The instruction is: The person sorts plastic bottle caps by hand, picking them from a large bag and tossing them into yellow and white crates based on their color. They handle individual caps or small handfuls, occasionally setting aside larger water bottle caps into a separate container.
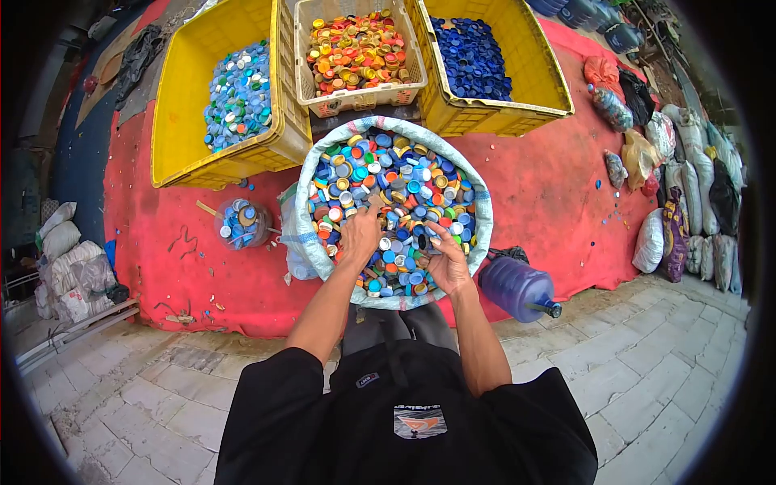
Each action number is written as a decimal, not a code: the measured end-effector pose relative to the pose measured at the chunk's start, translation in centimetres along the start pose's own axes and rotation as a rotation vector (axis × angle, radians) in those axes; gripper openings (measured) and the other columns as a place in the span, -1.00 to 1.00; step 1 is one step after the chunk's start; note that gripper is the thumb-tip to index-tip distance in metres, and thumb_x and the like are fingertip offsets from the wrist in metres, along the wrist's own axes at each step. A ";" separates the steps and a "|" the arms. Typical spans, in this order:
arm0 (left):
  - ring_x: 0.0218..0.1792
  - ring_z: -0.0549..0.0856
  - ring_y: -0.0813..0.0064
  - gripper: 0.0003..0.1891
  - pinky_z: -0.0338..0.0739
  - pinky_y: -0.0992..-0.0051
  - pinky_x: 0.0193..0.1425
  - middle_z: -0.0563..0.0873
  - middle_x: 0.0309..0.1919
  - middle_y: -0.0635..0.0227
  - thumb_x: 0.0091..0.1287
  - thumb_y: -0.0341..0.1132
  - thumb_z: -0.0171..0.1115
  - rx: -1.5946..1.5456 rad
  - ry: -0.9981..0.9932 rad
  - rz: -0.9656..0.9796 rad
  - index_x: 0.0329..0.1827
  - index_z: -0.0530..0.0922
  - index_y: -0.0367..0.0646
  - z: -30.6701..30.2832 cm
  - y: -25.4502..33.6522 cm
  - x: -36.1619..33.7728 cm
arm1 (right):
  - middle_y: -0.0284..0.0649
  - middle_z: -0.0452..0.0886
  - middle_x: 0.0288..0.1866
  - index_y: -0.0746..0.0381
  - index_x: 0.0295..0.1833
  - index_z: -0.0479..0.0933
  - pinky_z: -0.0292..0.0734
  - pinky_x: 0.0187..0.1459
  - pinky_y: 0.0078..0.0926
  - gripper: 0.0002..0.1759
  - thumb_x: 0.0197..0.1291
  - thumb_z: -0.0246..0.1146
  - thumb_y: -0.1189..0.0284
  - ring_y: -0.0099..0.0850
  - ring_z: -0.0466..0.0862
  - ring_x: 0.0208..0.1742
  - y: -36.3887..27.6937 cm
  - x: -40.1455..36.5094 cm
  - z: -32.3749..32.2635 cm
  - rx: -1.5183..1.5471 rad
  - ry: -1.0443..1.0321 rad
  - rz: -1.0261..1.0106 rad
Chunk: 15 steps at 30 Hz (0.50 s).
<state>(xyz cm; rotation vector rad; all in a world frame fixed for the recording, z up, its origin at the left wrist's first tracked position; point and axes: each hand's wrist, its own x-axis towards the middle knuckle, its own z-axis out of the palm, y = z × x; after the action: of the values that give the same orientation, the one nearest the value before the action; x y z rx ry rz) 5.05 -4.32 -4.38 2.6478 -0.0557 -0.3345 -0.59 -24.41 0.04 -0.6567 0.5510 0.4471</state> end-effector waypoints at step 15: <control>-0.20 0.67 0.02 -0.79 0.61 0.13 -0.22 0.52 -0.17 0.03 0.22 -0.40 0.23 0.147 0.110 -0.025 -0.10 0.58 -0.26 1.1 -0.1 0.7 | -0.27 0.62 -0.04 0.17 0.30 0.34 0.52 -0.15 -0.34 -0.38 0.10 0.33 0.41 -0.42 0.63 -0.10 -0.3 -0.7 -1.0 -0.077 0.070 -0.019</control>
<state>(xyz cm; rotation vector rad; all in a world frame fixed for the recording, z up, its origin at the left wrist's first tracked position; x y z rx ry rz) 5.42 -4.83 -5.51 2.8099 -0.0124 -0.1995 -1.33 -25.43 -0.05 -0.7529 0.5959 0.4305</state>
